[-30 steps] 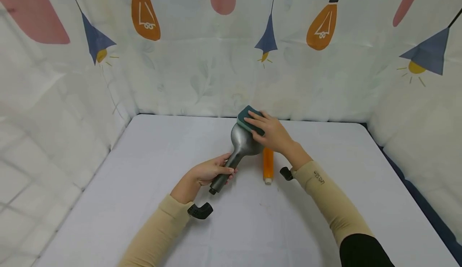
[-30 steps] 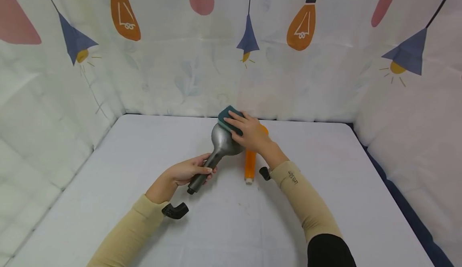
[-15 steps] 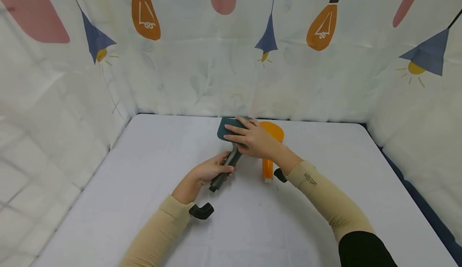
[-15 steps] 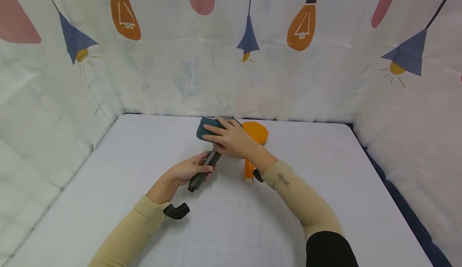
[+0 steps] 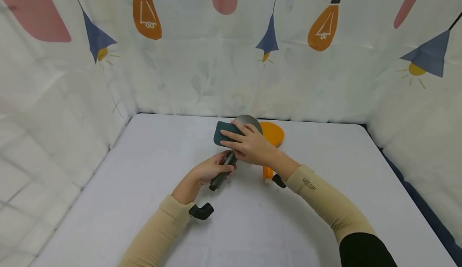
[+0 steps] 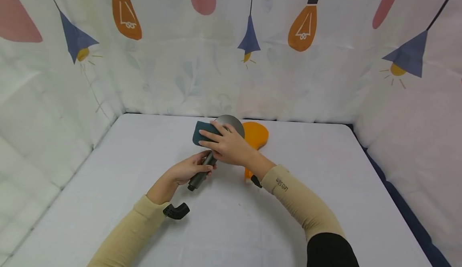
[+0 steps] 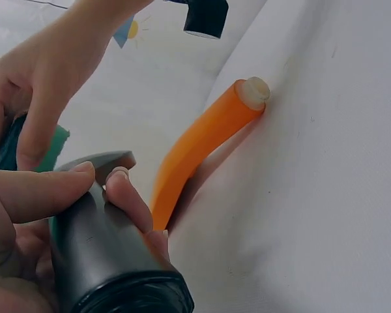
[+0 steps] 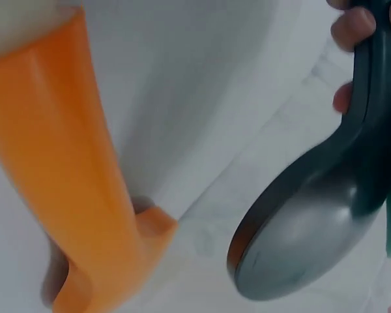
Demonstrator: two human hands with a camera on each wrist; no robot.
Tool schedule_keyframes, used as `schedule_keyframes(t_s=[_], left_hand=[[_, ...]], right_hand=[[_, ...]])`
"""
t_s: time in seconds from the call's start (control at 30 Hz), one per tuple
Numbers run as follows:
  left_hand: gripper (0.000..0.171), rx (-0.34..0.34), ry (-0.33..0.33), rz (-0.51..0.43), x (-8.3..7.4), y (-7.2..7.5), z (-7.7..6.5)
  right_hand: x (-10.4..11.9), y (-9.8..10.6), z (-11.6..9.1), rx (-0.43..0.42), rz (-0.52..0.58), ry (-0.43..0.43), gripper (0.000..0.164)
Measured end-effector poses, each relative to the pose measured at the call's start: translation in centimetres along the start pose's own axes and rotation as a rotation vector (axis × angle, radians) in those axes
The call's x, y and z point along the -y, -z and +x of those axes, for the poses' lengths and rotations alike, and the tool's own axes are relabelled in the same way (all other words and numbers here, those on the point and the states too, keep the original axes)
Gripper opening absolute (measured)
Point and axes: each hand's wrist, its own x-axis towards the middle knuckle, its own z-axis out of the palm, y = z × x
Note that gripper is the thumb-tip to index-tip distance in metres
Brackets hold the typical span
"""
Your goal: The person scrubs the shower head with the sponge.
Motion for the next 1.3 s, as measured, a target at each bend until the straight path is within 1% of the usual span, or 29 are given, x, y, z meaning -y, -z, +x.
schedule_keyframes(t_s=[0.1,0.2,0.3,0.37,0.43,0.47,0.53,0.63,0.7,0.73,0.77,0.8,0.9,0.97,1.0,1.03,1.07,1.1,1.13,1.17,1.2,1.3], left_hand=[[0.055,-0.001,0.009,0.001,-0.2,-0.1,0.2],[0.055,-0.007,0.037,-0.014,-0.3,-0.3,0.2],[0.057,0.004,0.048,-0.032,-0.2,-0.6,0.2],[0.058,0.011,0.044,-0.044,0.1,-0.7,0.2],[0.059,0.019,0.036,-0.048,0.4,-0.9,0.2],[0.059,0.021,0.031,-0.048,0.4,-0.9,0.3],[0.056,0.026,0.015,-0.034,0.5,-0.9,0.4],[0.052,0.034,-0.015,-0.018,0.4,-1.0,0.4],[0.05,0.035,-0.03,-0.009,0.3,-0.9,0.5],[0.051,0.034,-0.032,-0.01,0.3,-0.9,0.5],[0.052,0.03,-0.031,-0.014,0.2,-0.9,0.4],[0.052,0.031,-0.032,-0.02,0.2,-0.8,0.4],[0.055,0.038,-0.028,-0.053,0.2,-0.5,0.3],[0.058,0.04,-0.026,-0.074,0.1,-0.4,0.3],[0.059,0.042,-0.028,-0.084,0.1,-0.3,0.3],[0.06,0.039,-0.028,-0.093,0.1,-0.3,0.3],[0.061,0.034,-0.024,-0.101,0.1,-0.2,0.3],[0.062,0.03,-0.024,-0.105,0.0,-0.2,0.3],[0.062,0.026,-0.024,-0.105,0.0,-0.2,0.3],[0.062,0.025,-0.023,-0.109,0.0,-0.2,0.4],[0.062,0.024,-0.02,-0.113,-0.1,-0.2,0.4],[0.061,0.019,-0.013,-0.12,0.0,-0.2,0.5]], right_hand=[[-0.8,0.0,-0.2,-0.048,0.057,-0.08,0.046],[-1.9,-0.3,-0.6,-0.086,0.159,-0.203,0.046],[-2.8,-0.5,-1.1,-0.114,0.255,-0.33,0.045],[-2.8,-0.7,-1.2,-0.116,0.27,-0.379,0.044],[-2.4,-0.7,-1.1,-0.112,0.252,-0.37,0.044],[-2.0,-0.5,-1.1,-0.096,0.233,-0.346,0.045],[-1.0,-0.2,-0.9,-0.041,0.171,-0.255,0.045],[0.0,0.3,-0.6,0.042,0.11,-0.09,0.045],[-0.1,0.5,-0.6,0.059,0.12,-0.038,0.046],[-0.4,0.5,-0.7,0.046,0.138,-0.045,0.045],[-0.8,0.5,-0.7,0.021,0.164,-0.076,0.044],[-1.3,0.4,-0.8,-0.01,0.2,-0.13,0.044],[-2.6,0.3,-1.5,-0.086,0.295,-0.375,0.044],[-3.1,0.3,-2.1,-0.107,0.342,-0.536,0.044],[-3.2,0.4,-2.3,-0.108,0.355,-0.598,0.046],[-3.2,0.4,-2.4,-0.107,0.362,-0.638,0.046],[-3.1,0.3,-2.4,-0.112,0.372,-0.653,0.047],[-2.8,0.3,-2.3,-0.116,0.37,-0.647,0.047],[-2.5,0.2,-2.1,-0.118,0.361,-0.619,0.046],[-2.1,0.1,-1.9,-0.119,0.342,-0.573,0.046],[-1.7,0.0,-1.7,-0.118,0.317,-0.512,0.046],[-0.3,-0.3,-1.1,-0.088,0.212,-0.295,0.046]])
